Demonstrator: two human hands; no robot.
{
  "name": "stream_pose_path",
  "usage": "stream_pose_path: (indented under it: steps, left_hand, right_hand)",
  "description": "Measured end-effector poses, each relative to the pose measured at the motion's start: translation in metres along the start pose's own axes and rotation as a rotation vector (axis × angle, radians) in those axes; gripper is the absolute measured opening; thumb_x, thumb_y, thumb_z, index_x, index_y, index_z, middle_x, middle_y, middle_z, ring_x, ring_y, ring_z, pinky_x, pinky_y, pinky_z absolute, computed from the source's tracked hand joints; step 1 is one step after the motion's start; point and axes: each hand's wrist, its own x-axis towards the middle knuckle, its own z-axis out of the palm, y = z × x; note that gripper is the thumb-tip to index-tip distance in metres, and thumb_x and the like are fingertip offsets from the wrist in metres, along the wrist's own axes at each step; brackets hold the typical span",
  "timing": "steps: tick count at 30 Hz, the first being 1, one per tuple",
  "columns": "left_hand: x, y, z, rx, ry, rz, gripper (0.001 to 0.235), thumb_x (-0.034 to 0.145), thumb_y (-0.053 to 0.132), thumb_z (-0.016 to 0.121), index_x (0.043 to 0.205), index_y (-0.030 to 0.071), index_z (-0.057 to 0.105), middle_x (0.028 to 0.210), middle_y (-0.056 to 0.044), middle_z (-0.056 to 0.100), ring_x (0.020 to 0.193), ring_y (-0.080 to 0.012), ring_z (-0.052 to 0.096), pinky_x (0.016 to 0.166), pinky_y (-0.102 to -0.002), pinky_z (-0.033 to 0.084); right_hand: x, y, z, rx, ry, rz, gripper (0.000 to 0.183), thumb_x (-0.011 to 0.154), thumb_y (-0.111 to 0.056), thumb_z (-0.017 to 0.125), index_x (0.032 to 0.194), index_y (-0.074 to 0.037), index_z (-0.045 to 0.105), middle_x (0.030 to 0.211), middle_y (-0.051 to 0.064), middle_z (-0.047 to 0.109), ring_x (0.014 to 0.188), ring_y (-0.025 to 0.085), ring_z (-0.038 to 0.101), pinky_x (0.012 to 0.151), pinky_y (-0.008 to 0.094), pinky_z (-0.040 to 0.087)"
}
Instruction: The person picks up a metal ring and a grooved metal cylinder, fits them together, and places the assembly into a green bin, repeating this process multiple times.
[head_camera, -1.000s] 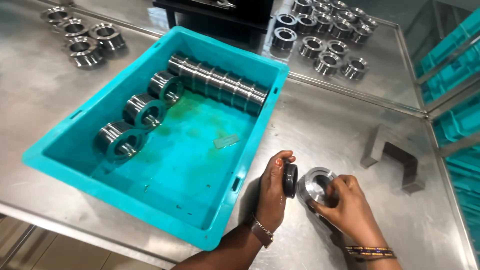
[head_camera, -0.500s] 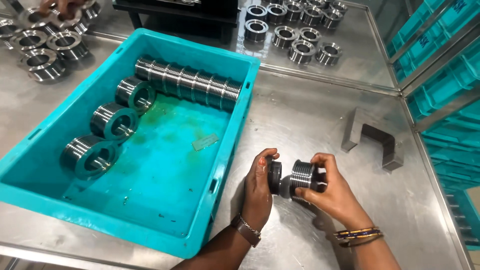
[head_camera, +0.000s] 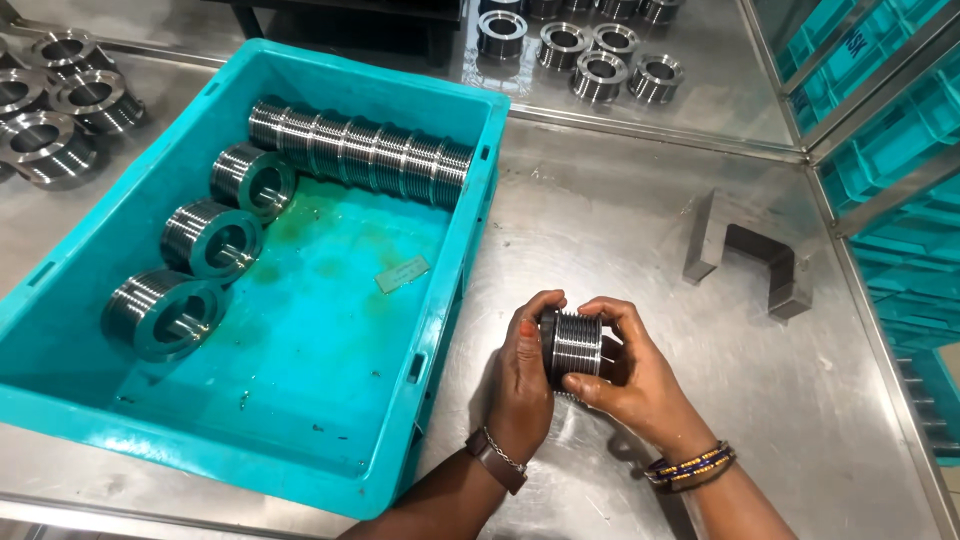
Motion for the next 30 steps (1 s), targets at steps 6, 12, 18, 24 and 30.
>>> stream_pose_path:
  steps: [6,12,18,24,30]
  left_hand:
    - [-0.001,0.012,-0.002,0.248,0.001,0.160,0.065,0.111,0.051,0.021,0.142,0.005,0.053,0.138,-0.017,0.063,0.121,-0.0295,0.068,0.098,-0.037,0.054]
    - [0.002,0.002,0.000,0.269,-0.039,0.199,0.058,0.111,0.045,0.029,0.142,0.003,0.054,0.138,-0.018,0.062,0.124,-0.0288,0.064,0.102,-0.036,0.052]
    - [0.008,-0.019,0.001,-0.158,0.025,-0.088,0.051,0.110,0.036,0.031,0.142,0.005,0.054,0.131,-0.014,0.064,0.113,-0.0202,0.061,0.094,-0.032,0.050]
    - [0.010,-0.008,-0.001,-0.183,0.057,-0.135,0.054,0.108,0.039,0.028,0.140,0.007,0.056,0.129,-0.012,0.066,0.109,-0.0141,0.063,0.091,-0.027,0.053]
    - [0.010,-0.006,-0.002,-0.149,0.061,-0.214,0.055,0.106,0.041,0.027,0.139,0.010,0.058,0.126,-0.011,0.068,0.100,-0.0140,0.063,0.079,-0.027,0.055]
  right_hand:
    - [0.002,0.021,0.001,0.187,0.065,0.098,0.058,0.085,-0.023,0.073,0.135,-0.011,0.047,0.119,0.011,0.057,0.106,0.019,0.063,0.088,0.037,0.059]
    - [0.000,0.004,-0.005,0.217,0.066,0.127,0.065,0.081,-0.025,0.077,0.136,-0.010,0.046,0.121,0.013,0.056,0.108,0.022,0.063,0.086,0.039,0.059]
    - [-0.008,-0.030,-0.045,-0.611,0.242,0.041,0.081,0.064,-0.024,0.087,0.136,-0.015,0.051,0.130,0.008,0.062,0.113,0.024,0.068,0.092,0.037,0.057]
    - [-0.002,-0.008,-0.106,-1.109,0.402,0.215,0.080,0.061,-0.026,0.089,0.135,-0.015,0.059,0.135,0.012,0.062,0.120,0.035,0.059,0.100,0.043,0.048]
    - [0.009,0.047,-0.165,-1.189,0.499,0.173,0.052,0.070,-0.031,0.087,0.110,-0.006,0.066,0.134,0.021,0.062,0.121,0.040,0.061,0.101,0.046,0.050]
